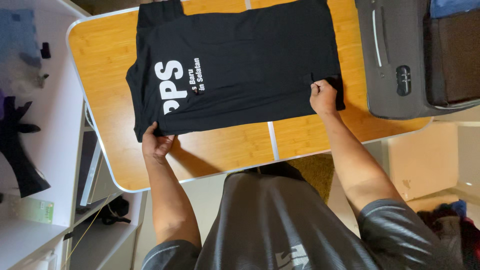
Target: The person folds a pair of blue jeans and a black t-shirt on a bamboo table, then places them into a black suitcase that already contains other packed clothing.
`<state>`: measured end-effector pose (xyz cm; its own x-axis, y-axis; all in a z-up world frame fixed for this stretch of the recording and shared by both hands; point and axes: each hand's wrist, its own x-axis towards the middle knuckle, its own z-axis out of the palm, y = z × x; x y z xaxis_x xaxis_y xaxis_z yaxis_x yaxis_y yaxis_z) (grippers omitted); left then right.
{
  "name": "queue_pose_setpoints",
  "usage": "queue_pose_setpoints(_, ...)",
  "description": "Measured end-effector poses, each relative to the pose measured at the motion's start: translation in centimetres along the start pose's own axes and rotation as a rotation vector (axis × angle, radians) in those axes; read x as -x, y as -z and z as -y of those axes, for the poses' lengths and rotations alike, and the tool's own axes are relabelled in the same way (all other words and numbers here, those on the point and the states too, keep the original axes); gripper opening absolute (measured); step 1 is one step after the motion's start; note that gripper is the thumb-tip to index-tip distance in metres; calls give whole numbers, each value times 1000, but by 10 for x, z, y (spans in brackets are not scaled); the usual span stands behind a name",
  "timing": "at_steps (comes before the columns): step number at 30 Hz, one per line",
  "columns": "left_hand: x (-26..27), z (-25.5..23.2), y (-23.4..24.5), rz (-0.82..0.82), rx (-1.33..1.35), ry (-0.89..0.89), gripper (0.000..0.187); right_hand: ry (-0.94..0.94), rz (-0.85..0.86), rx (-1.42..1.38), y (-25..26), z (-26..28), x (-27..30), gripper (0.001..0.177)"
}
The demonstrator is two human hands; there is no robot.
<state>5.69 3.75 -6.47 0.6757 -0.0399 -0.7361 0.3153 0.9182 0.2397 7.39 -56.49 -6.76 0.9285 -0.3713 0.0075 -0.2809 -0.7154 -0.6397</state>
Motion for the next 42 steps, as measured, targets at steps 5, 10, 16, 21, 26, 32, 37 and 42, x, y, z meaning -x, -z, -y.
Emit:
queue_pose_setpoints(5, 5, -1, 7, 57, -10, 0, 47, -89, -45, -95, 1, 17, 7, 33)
queue_pose_setpoints(10, 4, 0, 22, 113, -38, -36, 44, -89, -79, -58, 7, 8, 12, 35)
queue_pose_setpoints(16, 24, -15, 10, -298, -426, -124, 45, -39, -162, -116, 12, -10, 23, 31)
queue_pose_setpoints(21, 26, -13, 19, -682, -805, -523, 54, 177, -578, 855, 35, -36, 61, 68)
queue_pose_setpoints(26, 3, -16, 36, -675, -883, -662, 33, -318, -222, -79, 42, -66, 56, 47)
queue_pose_setpoints(32, 24, -22, 49, -627, -718, -446, 12, -658, -67, -300, 57, -74, 50, 41)
queue_pose_setpoints(37, 60, 0, 86, -623, -730, -477, 11, -652, -26, -310, 77, -82, 77, 48)
queue_pose_setpoints(42, 84, 17, 128, -615, -774, -514, 9, -579, 38, -279, 97, -86, 104, 51)
